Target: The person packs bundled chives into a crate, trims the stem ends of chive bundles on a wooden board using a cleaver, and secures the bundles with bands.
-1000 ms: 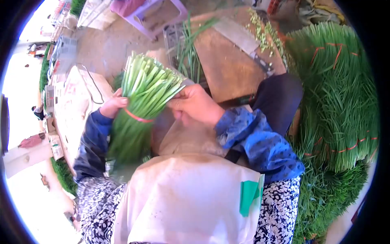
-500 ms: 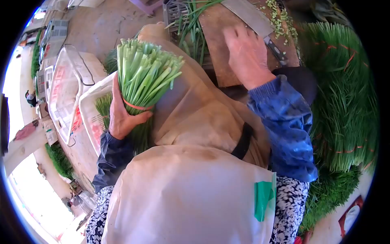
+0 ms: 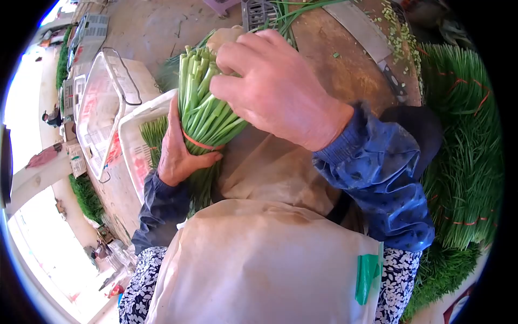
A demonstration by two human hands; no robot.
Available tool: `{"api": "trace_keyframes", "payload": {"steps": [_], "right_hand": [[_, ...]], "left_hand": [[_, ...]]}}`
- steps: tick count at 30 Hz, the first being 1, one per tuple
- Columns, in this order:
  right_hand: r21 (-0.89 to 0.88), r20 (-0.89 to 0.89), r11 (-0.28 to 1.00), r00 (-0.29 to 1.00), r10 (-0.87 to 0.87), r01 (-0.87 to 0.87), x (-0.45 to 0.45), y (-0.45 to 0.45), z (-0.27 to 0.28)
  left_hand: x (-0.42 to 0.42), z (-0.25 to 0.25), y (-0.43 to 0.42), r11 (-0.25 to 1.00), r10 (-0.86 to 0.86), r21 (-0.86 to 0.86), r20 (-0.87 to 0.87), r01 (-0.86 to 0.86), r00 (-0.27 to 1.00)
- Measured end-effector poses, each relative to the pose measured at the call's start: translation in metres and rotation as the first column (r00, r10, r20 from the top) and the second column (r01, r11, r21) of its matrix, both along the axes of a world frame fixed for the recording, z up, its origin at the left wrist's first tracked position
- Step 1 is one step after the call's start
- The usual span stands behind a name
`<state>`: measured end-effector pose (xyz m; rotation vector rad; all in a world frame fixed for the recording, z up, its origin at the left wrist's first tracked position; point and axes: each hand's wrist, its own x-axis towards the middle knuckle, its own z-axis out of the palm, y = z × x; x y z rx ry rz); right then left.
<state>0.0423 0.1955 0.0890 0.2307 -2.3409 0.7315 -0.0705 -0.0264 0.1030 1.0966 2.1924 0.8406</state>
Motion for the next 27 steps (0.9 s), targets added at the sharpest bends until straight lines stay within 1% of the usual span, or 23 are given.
{"api": "trace_keyframes", "payload": {"steps": [1,3,4,6,8,9,10,11,12,13,14,15,16,17,18,19,20,21,22,23,25,26,27], "right_hand": [[-0.002,0.003,1.000,1.000,-0.001,0.001,-0.002,0.000,0.002],[-0.011,-0.093,1.000,0.995,0.023,-0.025,-0.007,0.000,0.005],[-0.007,-0.093,1.000,0.995,0.025,-0.025,-0.008,0.003,0.003],[0.085,-0.105,0.976,0.976,-0.189,0.198,-0.005,0.013,-0.002],[0.140,-0.046,0.924,0.935,-0.352,0.355,0.015,0.043,-0.008],[-0.054,0.101,0.832,0.832,-0.545,0.552,0.026,0.062,-0.019],[-0.208,0.281,0.657,0.687,-0.670,0.725,0.040,0.084,-0.033],[-0.020,0.422,0.531,0.489,-0.764,0.847,0.060,0.115,-0.041],[0.190,0.515,0.390,0.246,-0.821,0.901,0.082,0.138,-0.046],[0.196,0.527,0.387,0.236,-0.817,0.901,0.100,0.141,-0.057],[0.357,0.401,0.465,0.317,-0.859,0.810,0.115,0.137,-0.074],[0.514,0.280,0.506,0.421,-0.863,0.693,0.125,0.127,-0.086],[0.378,0.387,0.705,0.589,-0.709,0.600,0.114,0.088,-0.074],[0.030,0.525,0.854,0.719,-0.456,0.520,0.100,0.040,-0.053],[-0.319,0.684,0.840,0.720,-0.117,0.439,0.093,0.002,-0.042],[-0.593,0.678,0.732,0.699,0.229,0.335,0.088,-0.022,-0.042],[-0.707,0.676,0.621,0.580,0.454,0.338,0.076,-0.033,-0.038],[-0.836,0.498,0.472,0.748,0.440,0.279,0.070,-0.056,-0.055],[-0.840,0.492,0.466,0.755,0.434,0.279,0.064,-0.064,-0.052],[-0.935,0.348,0.239,0.811,0.470,0.263,0.058,-0.071,-0.049],[-0.936,0.221,-0.105,0.792,0.569,0.337,0.059,-0.065,-0.047],[-0.936,0.220,-0.107,0.793,0.569,0.336,0.060,-0.061,-0.043],[-0.931,0.186,-0.129,0.748,0.637,0.341,0.062,-0.057,-0.038]], "left_hand": [[0.003,0.007,0.002,1.000,-0.014,-0.002,0.013,0.014,1.000],[0.004,0.007,0.003,1.000,-0.029,-0.002,0.029,0.029,0.999],[0.002,0.002,0.001,1.000,-0.007,0.010,0.022,0.007,1.000],[-0.003,-0.007,-0.003,0.999,0.012,0.029,0.016,-0.013,1.000],[-0.007,-0.009,-0.008,1.000,-0.016,0.025,-0.012,0.016,1.000],[-0.009,-0.008,-0.011,1.000,-0.014,0.008,-0.020,0.014,1.000],[-0.010,-0.007,-0.014,1.000,-0.013,-0.010,-0.027,0.013,1.000],[-0.013,-0.011,-0.021,1.000,-0.025,0.018,0.004,0.025,1.000],[-0.015,-0.014,-0.026,0.999,-0.034,0.028,0.025,0.034,0.999],[-0.015,-0.015,-0.028,0.999,-0.039,0.039,0.035,0.037,0.999],[-0.015,-0.014,-0.031,0.999,-0.041,0.037,0.043,0.039,0.998],[-0.014,-0.013,-0.031,0.999,-0.036,0.034,0.048,0.034,0.998],[-0.013,-0.012,-0.031,0.999,-0.038,0.023,0.048,0.037,0.998],[-0.011,-0.011,-0.030,0.999,-0.041,0.012,0.048,0.040,0.998],[-0.008,-0.007,-0.028,1.000,-0.017,0.003,0.036,0.017,0.999],[-0.005,-0.006,-0.025,1.000,-0.016,0.002,0.023,0.016,1.000],[-0.003,-0.005,-0.021,1.000,-0.015,0.000,0.010,0.015,1.000],[0.003,-0.005,-0.019,0.999,0.027,0.031,0.018,-0.027,0.999],[0.005,-0.007,-0.019,0.998,0.050,0.035,0.004,-0.050,0.999],[0.006,-0.010,-0.018,0.996,0.074,0.040,-0.010,-0.073,0.997],[0.008,-0.015,-0.018,0.988,0.139,0.061,-0.004,-0.139,0.990],[0.007,-0.016,-0.019,0.988,0.139,0.064,-0.009,-0.138,0.990],[0.005,-0.016,-0.021,0.988,0.138,0.066,-0.013,-0.137,0.990]]}}
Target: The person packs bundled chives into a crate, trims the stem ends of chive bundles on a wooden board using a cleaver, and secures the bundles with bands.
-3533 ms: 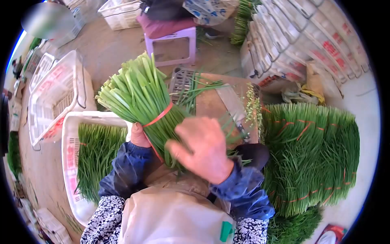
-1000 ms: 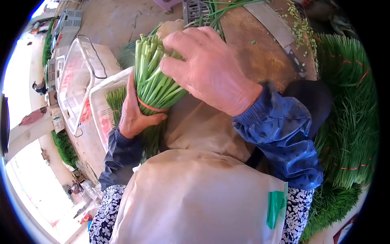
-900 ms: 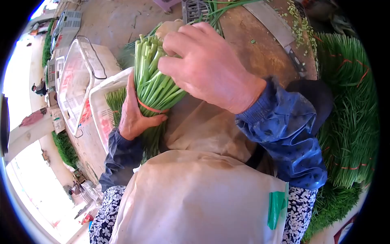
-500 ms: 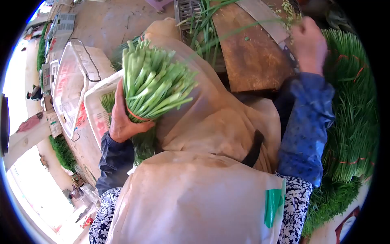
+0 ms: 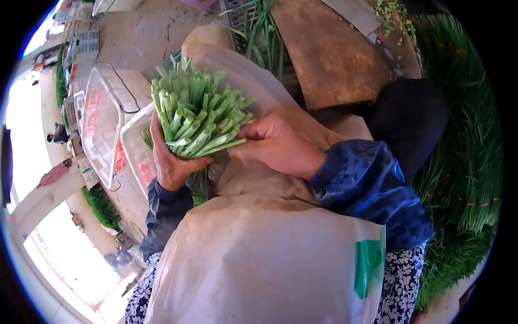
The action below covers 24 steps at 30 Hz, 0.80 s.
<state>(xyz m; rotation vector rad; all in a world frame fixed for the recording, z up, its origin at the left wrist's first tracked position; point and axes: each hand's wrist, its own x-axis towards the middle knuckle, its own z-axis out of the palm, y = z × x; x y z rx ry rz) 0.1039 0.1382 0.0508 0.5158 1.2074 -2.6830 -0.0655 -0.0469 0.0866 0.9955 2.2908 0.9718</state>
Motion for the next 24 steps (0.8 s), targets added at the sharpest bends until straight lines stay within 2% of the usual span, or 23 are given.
{"api": "trace_keyframes", "payload": {"steps": [1,2,4,6,7,8,9,10,11,12,13,15,16,20,21,22,23,24], "right_hand": [[-0.055,-0.004,0.996,0.997,0.072,-0.073,0.001,0.002,0.003],[-0.065,0.005,0.996,0.998,0.069,-0.068,0.005,0.006,0.001],[-0.371,-0.112,0.928,0.994,-0.009,-0.033,0.013,0.022,-0.007],[-0.404,0.025,0.875,0.959,-0.283,0.268,0.023,0.047,0.005],[0.066,-0.018,0.935,0.937,-0.348,0.348,0.030,0.060,-0.002],[0.539,0.072,0.829,0.973,-0.220,0.147,0.030,0.066,-0.008],[0.856,0.216,0.503,0.966,-0.143,-0.117,0.032,0.069,-0.013],[0.852,0.227,0.509,0.962,-0.150,-0.121,0.034,0.058,-0.012],[0.704,0.005,0.697,0.981,-0.196,0.136,0.030,0.038,-0.008],[0.455,-0.205,0.818,0.935,-0.289,0.352,0.023,0.025,-0.006],[0.450,-0.205,0.821,0.935,-0.288,0.351,0.017,0.019,-0.007],[0.707,-0.489,0.524,0.863,-0.124,0.476,0.007,0.010,-0.008],[0.770,-0.479,0.423,0.871,-0.113,0.478,0.005,0.008,-0.006],[0.786,-0.508,0.330,0.850,-0.139,0.523,0.010,0.016,-0.008],[0.877,-0.405,0.160,0.877,-0.258,0.452,0.014,0.031,-0.009],[0.940,-0.315,-0.001,0.867,-0.385,0.341,0.014,0.042,-0.007],[0.940,-0.316,-0.004,0.870,-0.378,0.340,0.013,0.044,0.000],[0.948,-0.296,0.038,0.917,-0.266,0.317,0.012,0.044,0.009]], "left_hand": [[-0.002,-0.001,-0.001,1.000,-0.001,0.002,-0.005,0.001,1.000],[-0.003,-0.004,-0.005,1.000,0.005,0.001,-0.025,-0.005,1.000],[-0.004,-0.015,-0.006,0.996,-0.003,0.086,0.016,0.002,1.000],[-0.006,-0.027,-0.010,0.979,-0.013,0.205,0.088,-0.005,0.996],[-0.005,-0.024,-0.008,0.975,-0.029,0.222,0.098,0.007,0.995],[-0.005,-0.022,-0.005,0.971,-0.045,0.240,0.108,0.018,0.993],[-0.004,-0.019,-0.003,0.966,-0.061,0.257,0.119,0.029,0.991],[0.000,-0.012,0.004,0.963,-0.134,0.248,0.112,0.103,0.985],[-0.001,-0.014,0.000,0.961,-0.156,0.245,0.105,0.127,0.982],[-0.003,-0.016,-0.004,0.959,-0.179,0.242,0.099,0.151,0.979],[-0.004,-0.018,-0.008,0.955,-0.201,0.239,0.092,0.174,0.975],[-0.014,-0.026,-0.018,0.979,-0.094,0.184,0.032,0.087,0.995],[-0.015,-0.028,-0.020,0.983,-0.059,0.173,0.020,0.055,0.998],[-0.012,-0.027,-0.013,0.990,-0.052,0.128,-0.093,0.064,0.994],[-0.009,-0.027,-0.009,0.990,-0.056,0.123,-0.111,0.069,0.992],[-0.006,-0.027,-0.008,0.967,-0.052,0.248,-0.017,0.055,0.998],[-0.004,-0.027,-0.007,0.949,-0.057,0.311,0.030,0.045,0.998],[-0.003,-0.026,-0.007,0.927,-0.066,0.373,0.077,0.033,0.995]]}}
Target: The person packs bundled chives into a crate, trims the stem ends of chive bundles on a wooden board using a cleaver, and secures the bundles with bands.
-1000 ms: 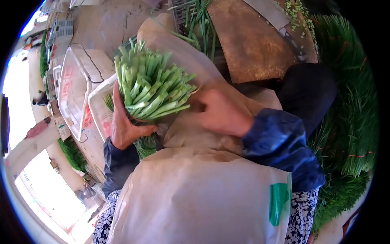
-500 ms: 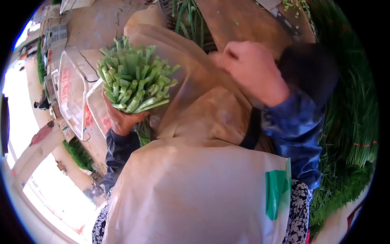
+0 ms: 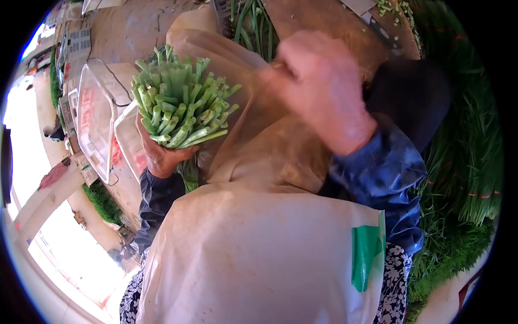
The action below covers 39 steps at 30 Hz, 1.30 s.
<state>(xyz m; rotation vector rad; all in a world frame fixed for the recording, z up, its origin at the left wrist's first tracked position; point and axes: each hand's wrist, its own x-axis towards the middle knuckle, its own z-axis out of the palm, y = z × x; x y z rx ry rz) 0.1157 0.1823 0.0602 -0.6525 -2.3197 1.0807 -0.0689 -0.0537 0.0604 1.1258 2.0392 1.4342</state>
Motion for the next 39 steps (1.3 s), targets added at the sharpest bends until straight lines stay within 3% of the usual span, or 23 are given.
{"api": "trace_keyframes", "payload": {"steps": [1,2,6,7,10,13,15,16,18,19,21,22,25,27,28,29,30,31,33,34,35,37,39], "right_hand": [[0.004,0.017,0.992,0.992,0.125,-0.126,-0.004,-0.002,0.008],[-0.300,-0.144,0.909,0.955,0.257,-0.290,-0.008,-0.007,0.016],[-0.237,-0.217,0.908,0.929,0.298,-0.347,-0.028,-0.034,0.023],[-0.183,-0.190,0.933,0.943,0.274,-0.308,-0.029,-0.036,0.025],[-0.140,-0.153,0.953,0.957,0.248,-0.269,-0.025,-0.036,0.024],[-0.218,-0.151,0.945,0.965,0.214,-0.243,-0.019,-0.034,0.007],[-0.104,0.097,0.992,0.993,-0.063,0.073,-0.011,-0.012,-0.016],[-0.100,0.101,0.993,0.994,-0.052,0.062,-0.010,0.005,-0.023],[0.212,0.553,0.974,0.831,-0.053,-0.079,-0.006,0.032,-0.028],[0.215,0.556,0.973,0.829,-0.053,-0.082,-0.010,0.030,-0.018],[-0.533,0.011,0.831,0.981,0.194,-0.159,-0.028,0.017,0.008],[-0.530,0.013,0.833,0.980,0.199,-0.162,-0.039,0.007,0.010],[-0.386,-0.277,0.821,0.901,0.333,-0.422,-0.051,-0.014,-0.003],[0.160,0.006,0.986,0.999,0.051,-0.051,-0.050,-0.004,-0.020],[0.148,0.005,0.989,1.000,0.023,-0.023,-0.047,0.007,-0.021],[0.143,0.017,0.990,1.000,0.007,-0.009,-0.042,0.018,-0.024],[-0.157,0.077,0.987,0.996,0.044,-0.031,-0.035,0.027,-0.026],[-0.447,0.119,0.894,0.988,0.095,-0.032,-0.029,0.031,-0.026],[-0.546,0.085,0.832,0.981,0.172,-0.098,-0.021,0.018,-0.021],[-0.782,-0.062,0.589,0.965,0.255,-0.206,-0.018,0.006,-0.021],[-0.911,-0.233,0.272,0.930,0.283,-0.311,-0.017,-0.001,-0.022],[-0.917,-0.277,0.182,0.893,0.355,-0.356,-0.017,-0.007,-0.026],[-0.881,-0.129,0.380,0.916,0.379,-0.281,-0.019,-0.011,-0.025]], "left_hand": [[-0.004,0.001,0.000,0.992,-0.032,-0.124,-0.148,0.014,0.988],[0.000,0.002,0.002,0.990,-0.012,-0.143,-0.158,-0.011,0.987],[0.006,0.009,0.006,0.981,0.071,-0.167,-0.168,-0.099,0.983],[-0.002,0.017,0.012,0.915,-0.342,-0.377,-0.540,0.142,0.769],[-0.009,0.008,0.000,0.904,-0.247,-0.400,-0.196,0.153,0.949],[0.007,-0.002,-0.008,0.973,0.021,-0.210,-0.318,-0.092,0.948],[0.006,-0.003,-0.013,0.977,-0.053,-0.207,-0.497,-0.059,0.866],[0.006,-0.002,-0.014,0.976,-0.071,-0.211,-0.539,-0.053,0.839],[0.008,0.003,-0.012,0.968,-0.097,-0.242,-0.608,-0.068,0.788],[0.008,0.004,-0.010,0.968,-0.096,-0.239,-0.624,-0.073,0.776],[0.009,0.005,-0.006,0.969,-0.093,-0.233,-0.654,-0.083,0.751],[0.008,0.006,-0.007,0.969,-0.109,-0.240,-0.652,-0.068,0.750],[0.007,0.010,-0.010,0.959,-0.135,-0.278,-0.631,-0.060,0.764],[0.011,0.007,-0.013,0.949,-0.132,-0.305,-0.610,-0.078,0.782],[0.012,0.002,-0.016,0.963,-0.081,-0.255,-0.581,-0.087,0.810],[0.010,0.001,-0.015,0.973,-0.072,-0.223,-0.083,0.052,0.994],[0.007,0.000,-0.014,0.994,-0.006,0.078,0.709,-0.071,0.705],[0.006,0.001,-0.011,0.940,0.059,0.041,0.958,-0.338,0.280],[0.006,0.008,0.003,0.952,0.008,0.063,0.973,-0.299,0.230],[0.006,0.011,0.009,0.957,-0.007,0.068,0.977,-0.282,0.214],[0.007,0.013,0.014,0.961,0.032,0.029,0.976,-0.275,0.215],[0.005,0.009,0.006,0.963,0.087,-0.024,0.971,-0.269,0.222],[0.004,-0.006,-0.010,0.990,0.137,-0.074,0.320,-0.119,0.937]]}}
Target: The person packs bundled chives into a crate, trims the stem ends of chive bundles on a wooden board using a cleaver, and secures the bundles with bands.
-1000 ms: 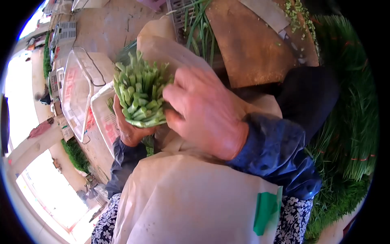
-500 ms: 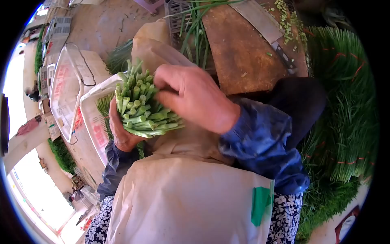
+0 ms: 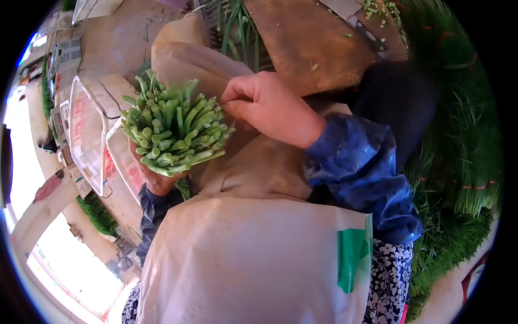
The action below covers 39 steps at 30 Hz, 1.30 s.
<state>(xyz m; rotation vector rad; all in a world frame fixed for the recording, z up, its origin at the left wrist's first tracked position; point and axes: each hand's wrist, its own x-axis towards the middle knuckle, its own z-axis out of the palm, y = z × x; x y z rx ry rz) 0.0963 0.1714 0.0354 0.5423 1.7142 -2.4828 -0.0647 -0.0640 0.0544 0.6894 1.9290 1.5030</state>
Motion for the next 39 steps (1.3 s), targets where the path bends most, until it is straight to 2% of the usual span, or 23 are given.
{"api": "trace_keyframes", "payload": {"steps": [1,2,3,4,6,7,9,11,12,14,15,16,18,19,20,23,26,28,29,30,32,33,39], "right_hand": [[-0.010,-0.014,1.000,1.000,0.001,-0.001,-0.003,-0.001,-0.002],[0.180,-0.030,0.983,0.999,-0.020,0.025,-0.005,0.000,-0.004],[0.364,-0.048,0.930,0.998,-0.038,0.053,-0.008,0.000,-0.006],[0.358,-0.055,0.932,0.998,-0.036,0.053,-0.014,0.000,-0.008],[0.244,-0.237,0.894,0.918,-0.320,0.374,-0.029,0.002,-0.009],[0.039,-0.257,0.964,0.935,-0.246,0.264,-0.035,-0.003,0.004],[0.175,-0.337,0.959,0.928,-0.156,0.225,-0.036,-0.015,0.012],[0.346,-0.345,0.934,0.938,0.033,0.094,-0.037,-0.006,0.017],[0.359,-0.352,0.931,0.934,0.066,0.069,-0.037,0.006,0.024],[0.561,0.035,0.802,0.973,0.227,-0.207,-0.039,0.025,0.039],[0.590,-0.301,0.789,0.953,0.016,0.173,-0.044,0.024,0.024],[0.604,-0.291,0.780,0.956,0.026,0.163,-0.053,0.023,0.022],[0.025,-0.420,0.977,0.889,-0.181,0.211,-0.073,0.011,0.028],[0.123,-0.344,0.992,0.939,0.012,0.033,-0.071,-0.001,0.031],[0.406,-0.417,0.906,0.907,0.066,0.121,-0.068,-0.013,0.019],[0.252,-0.473,0.953,0.880,-0.030,0.167,-0.059,-0.020,0.020],[0.356,-0.359,0.904,0.928,-0.102,0.237,-0.056,-0.029,0.021],[0.230,-0.487,0.910,0.850,-0.201,0.346,-0.056,-0.023,0.013],[0.148,-0.465,0.896,0.829,-0.310,0.418,-0.052,-0.022,-0.004],[-0.118,-0.233,0.842,0.809,-0.539,0.527,-0.048,-0.023,-0.015],[-0.281,0.206,0.746,0.797,-0.567,0.603,-0.029,-0.031,-0.026],[-0.285,0.216,0.732,0.786,-0.580,0.619,-0.025,-0.038,-0.027],[-0.545,-0.092,0.693,0.789,-0.608,0.471,-0.044,-0.047,0.002]], "left_hand": [[-0.004,-0.001,-0.004,0.996,-0.071,-0.074,-0.243,0.054,0.967],[-0.007,0.001,-0.005,0.987,-0.125,-0.148,-0.475,0.061,0.871],[-0.006,0.014,0.013,0.996,0.085,-0.006,0.239,-0.086,0.967],[-0.005,0.013,0.013,0.991,0.041,0.098,0.456,-0.096,0.889],[-0.001,0.010,0.013,0.952,-0.051,0.215,0.812,-0.217,0.581],[-0.007,0.005,0.007,0.996,-0.040,0.091,0.553,-0.013,0.832],[-0.004,0.014,0.010,0.969,-0.224,-0.135,-0.113,0.209,0.968],[-0.013,0.023,0.013,0.935,-0.352,-0.314,-0.774,0.164,0.526],[-0.014,0.028,0.011,0.908,-0.409,-0.410,-0.812,0.093,0.416],[-0.014,0.035,0.009,0.865,-0.489,-0.499,-0.815,0.054,0.310],[-0.013,0.036,0.012,0.867,-0.490,-0.482,-0.783,0.123,0.384],[-0.011,0.037,0.017,0.873,-0.480,-0.462,-0.759,0.156,0.439],[-0.009,0.038,0.020,0.871,-0.474,-0.469,-0.721,0.148,0.505],[-0.008,0.040,0.021,0.867,-0.471,-0.479,-0.706,0.133,0.529],[-0.006,0.044,0.026,0.877,-0.429,-0.465,-0.644,0.122,0.633],[-0.007,0.049,0.032,0.875,-0.403,-0.473,-0.590,0.104,0.700],[0.011,0.064,0.047,0.837,-0.446,-0.539,-0.573,0.094,0.687],[0.022,0.070,0.060,0.893,-0.432,-0.449,-0.880,-0.046,0.195],[0.021,0.068,0.059,0.895,-0.438,-0.445,-0.879,0.003,0.188],[0.019,0.067,0.058,0.890,-0.449,-0.456,-0.873,0.006,0.190],[0.011,0.064,0.061,0.867,-0.436,-0.480,-0.598,0.136,0.672],[0.010,0.066,0.068,0.873,-0.381,-0.468,-0.487,0.134,0.785],[0.005,0.062,0.083,0.838,-0.483,-0.497,-0.486,0.224,0.728]]}}
